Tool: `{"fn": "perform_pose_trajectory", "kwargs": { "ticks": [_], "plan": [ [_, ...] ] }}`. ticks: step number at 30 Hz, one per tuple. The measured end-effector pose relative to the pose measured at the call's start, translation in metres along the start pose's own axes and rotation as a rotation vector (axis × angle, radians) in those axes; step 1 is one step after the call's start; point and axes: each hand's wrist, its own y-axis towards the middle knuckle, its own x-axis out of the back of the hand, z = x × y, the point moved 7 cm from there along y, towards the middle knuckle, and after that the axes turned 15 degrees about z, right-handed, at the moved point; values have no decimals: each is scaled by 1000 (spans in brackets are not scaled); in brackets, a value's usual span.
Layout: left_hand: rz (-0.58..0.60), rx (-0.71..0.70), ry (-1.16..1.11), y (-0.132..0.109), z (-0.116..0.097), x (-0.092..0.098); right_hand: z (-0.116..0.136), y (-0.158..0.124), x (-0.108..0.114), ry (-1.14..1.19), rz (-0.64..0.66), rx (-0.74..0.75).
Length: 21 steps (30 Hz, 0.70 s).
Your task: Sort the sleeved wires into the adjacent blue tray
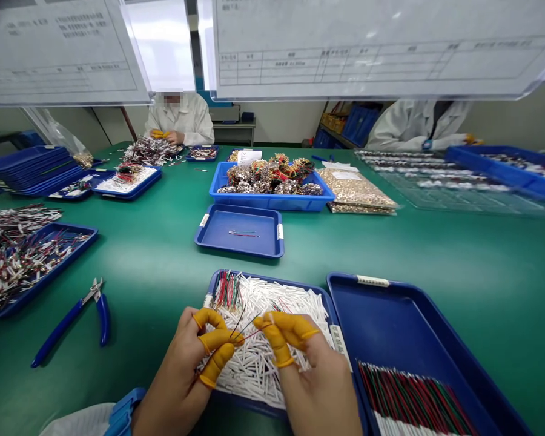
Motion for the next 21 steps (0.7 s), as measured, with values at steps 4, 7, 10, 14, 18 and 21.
{"fn": "perform_pose_trajectory", "kwargs": {
  "ticks": [4,7,10,14,18,21],
  "plan": [
    [13,9,17,0,0,-1,-12,-1,5,514,-92,-105],
    [6,2,18,0,0,-1,-13,-2,3,637,-106,-122],
    [0,2,21,0,1,-2,-14,-5,0,647,-102,-146],
    [5,16,35,0,2,-2,-12,-4,-1,627,-70,-129],
    [21,41,31,0,3,-3,-8,-3,-1,629,-64,-92],
    [31,61,27,0,4,-3,-5,-3,3,604,-102,-62]
  ]
}}
